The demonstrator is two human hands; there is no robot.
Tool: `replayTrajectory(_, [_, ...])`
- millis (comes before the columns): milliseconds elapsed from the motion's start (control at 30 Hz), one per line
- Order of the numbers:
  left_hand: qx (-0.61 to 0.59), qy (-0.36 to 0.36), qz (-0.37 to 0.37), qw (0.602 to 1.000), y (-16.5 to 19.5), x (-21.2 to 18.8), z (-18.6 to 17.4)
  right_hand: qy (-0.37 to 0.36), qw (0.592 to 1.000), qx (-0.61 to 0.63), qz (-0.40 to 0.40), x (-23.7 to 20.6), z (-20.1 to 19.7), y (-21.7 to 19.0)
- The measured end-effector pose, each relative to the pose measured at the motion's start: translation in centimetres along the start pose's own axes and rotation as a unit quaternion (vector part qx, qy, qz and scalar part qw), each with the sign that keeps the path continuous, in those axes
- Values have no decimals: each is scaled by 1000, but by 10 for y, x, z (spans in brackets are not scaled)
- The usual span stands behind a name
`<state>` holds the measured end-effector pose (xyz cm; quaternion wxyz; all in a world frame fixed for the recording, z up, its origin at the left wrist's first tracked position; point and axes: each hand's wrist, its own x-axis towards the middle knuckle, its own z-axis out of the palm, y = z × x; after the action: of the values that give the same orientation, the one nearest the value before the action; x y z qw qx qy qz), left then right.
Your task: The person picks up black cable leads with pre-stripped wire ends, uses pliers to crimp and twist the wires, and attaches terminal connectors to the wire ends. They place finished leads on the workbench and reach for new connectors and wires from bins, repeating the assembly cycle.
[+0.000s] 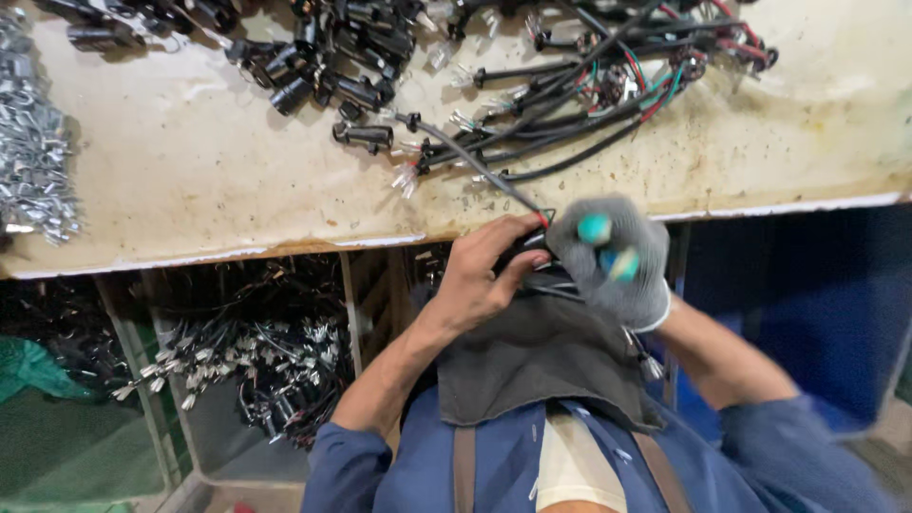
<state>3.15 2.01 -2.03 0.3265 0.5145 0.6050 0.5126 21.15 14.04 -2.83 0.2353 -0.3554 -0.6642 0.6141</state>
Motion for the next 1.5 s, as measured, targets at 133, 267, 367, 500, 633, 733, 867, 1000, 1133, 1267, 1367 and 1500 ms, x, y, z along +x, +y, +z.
replayTrajectory(133, [-85,-19,-30,996,0,-3,-3,53,918,391,-27,-11,3,4])
replayTrajectory(267, [-64,-39,52,996,4,-3,-1,82,835,537,-85,-8,20,-25])
replayTrajectory(367, [-115,-62,-20,991,14,0,3,83,829,545,-96,9,27,-43])
replayTrajectory(500, [135,-222,-53,964,23,1,3,119,933,-109,-323,42,3,-48])
replayTrajectory(633, [325,-303,-57,894,16,-4,-18,99,969,-125,-188,69,-28,-57])
replayTrajectory(733, [325,-314,-79,889,8,-2,-40,29,817,-472,-331,102,-35,-67])
replayTrajectory(867, [418,36,55,906,-4,20,-75,8,780,-559,-283,115,-31,-67])
replayTrajectory(1000, [547,113,-2,829,-27,37,-119,100,807,-483,-325,57,-28,-51])
replayTrajectory(1133, [477,148,39,865,-40,37,-138,58,838,-493,-228,17,-15,-23])
replayTrajectory(1267, [-190,182,5,965,-18,29,-121,-3,843,-505,-188,24,-16,-9])
replayTrajectory(1367, [-285,74,-54,954,3,26,-76,-2,875,-431,-218,42,-23,-13])
replayTrajectory(1500, [-253,-34,-85,963,16,7,-34,36,975,160,151,35,-29,-35])
